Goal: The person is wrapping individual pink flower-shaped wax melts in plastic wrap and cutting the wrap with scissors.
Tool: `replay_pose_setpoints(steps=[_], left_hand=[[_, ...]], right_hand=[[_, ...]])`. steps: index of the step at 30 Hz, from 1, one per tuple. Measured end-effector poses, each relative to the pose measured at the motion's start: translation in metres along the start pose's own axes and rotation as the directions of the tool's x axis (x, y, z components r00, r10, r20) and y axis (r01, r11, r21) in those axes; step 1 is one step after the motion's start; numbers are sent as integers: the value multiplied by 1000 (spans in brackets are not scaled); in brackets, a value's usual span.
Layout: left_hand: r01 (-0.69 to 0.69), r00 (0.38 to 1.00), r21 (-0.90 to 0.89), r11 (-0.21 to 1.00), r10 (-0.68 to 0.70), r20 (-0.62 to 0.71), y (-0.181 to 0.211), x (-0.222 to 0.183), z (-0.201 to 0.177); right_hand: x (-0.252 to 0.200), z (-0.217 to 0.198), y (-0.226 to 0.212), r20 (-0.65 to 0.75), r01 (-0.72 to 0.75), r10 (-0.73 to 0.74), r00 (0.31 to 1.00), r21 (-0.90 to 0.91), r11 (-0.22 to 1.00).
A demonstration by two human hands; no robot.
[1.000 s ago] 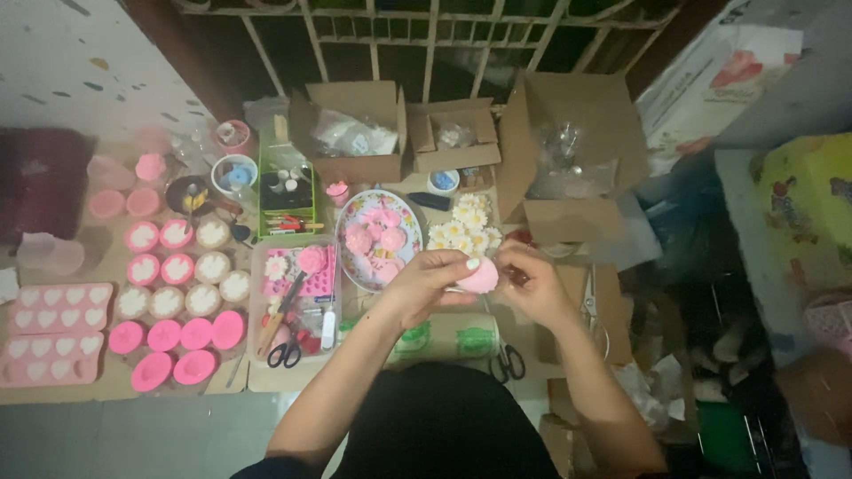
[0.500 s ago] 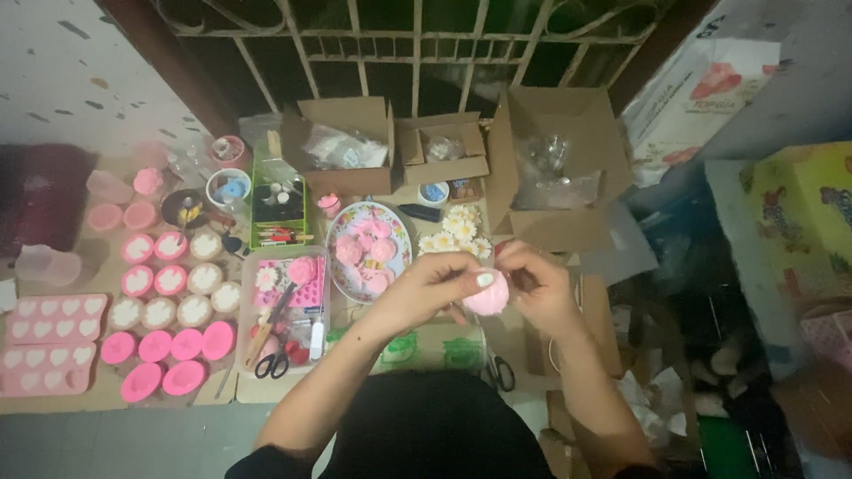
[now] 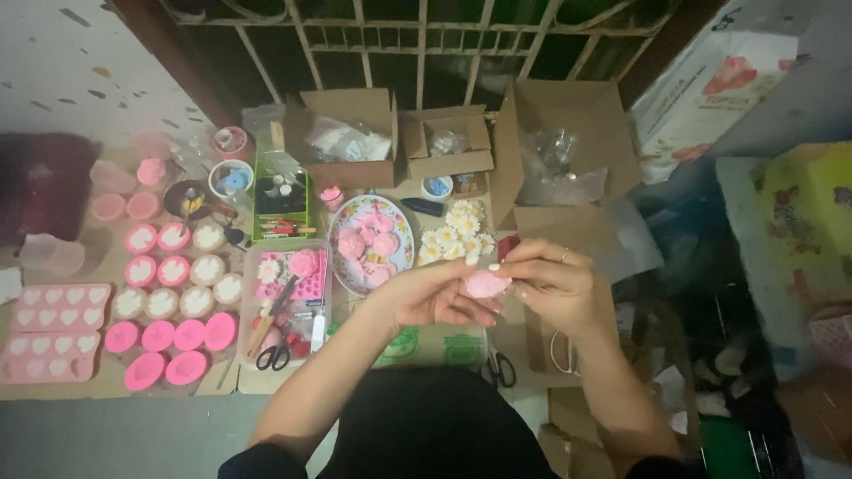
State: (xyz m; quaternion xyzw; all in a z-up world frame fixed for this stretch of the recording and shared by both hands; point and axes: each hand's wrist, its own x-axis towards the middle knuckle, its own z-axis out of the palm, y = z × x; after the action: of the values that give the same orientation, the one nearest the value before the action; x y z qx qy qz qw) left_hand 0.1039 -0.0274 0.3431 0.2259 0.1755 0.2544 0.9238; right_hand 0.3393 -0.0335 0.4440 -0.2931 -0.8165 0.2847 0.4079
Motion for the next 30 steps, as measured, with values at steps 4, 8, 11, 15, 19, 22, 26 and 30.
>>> replay_pose_setpoints(steps=[4,8,11,15,19,22,26,30], left_hand=[[-22,999,90,996,26,-40,2,-10,6],[-162,962,106,981,181,-205,-4,-10,11],[-285,903,99,953,302,-306,-10,-10,13],[-377,834,144,915,403,-377,-16,-9,20],[-415,824,195,889,458,-333,-18,-14,25],[-397,823,148,906,423,-379,-18,-17,25],[-429,843,116,896,443,-306,-21,-19,19],[-416,858,101,904,426,-287,-19,-21,22]], right_hand=[[-2,4,5,42,0,3,999,-60,998],[-5,15,9,-32,3,-4,999,-12,1000],[-33,41,33,-203,-209,232,951,126,970],[-62,75,57,-154,-288,446,882,571,768],[-52,77,47,-104,-348,449,887,489,800],[-48,78,44,-101,-302,397,912,487,819],[-46,78,41,-166,-221,332,928,472,854],[-40,73,31,-222,-199,303,927,394,897]])
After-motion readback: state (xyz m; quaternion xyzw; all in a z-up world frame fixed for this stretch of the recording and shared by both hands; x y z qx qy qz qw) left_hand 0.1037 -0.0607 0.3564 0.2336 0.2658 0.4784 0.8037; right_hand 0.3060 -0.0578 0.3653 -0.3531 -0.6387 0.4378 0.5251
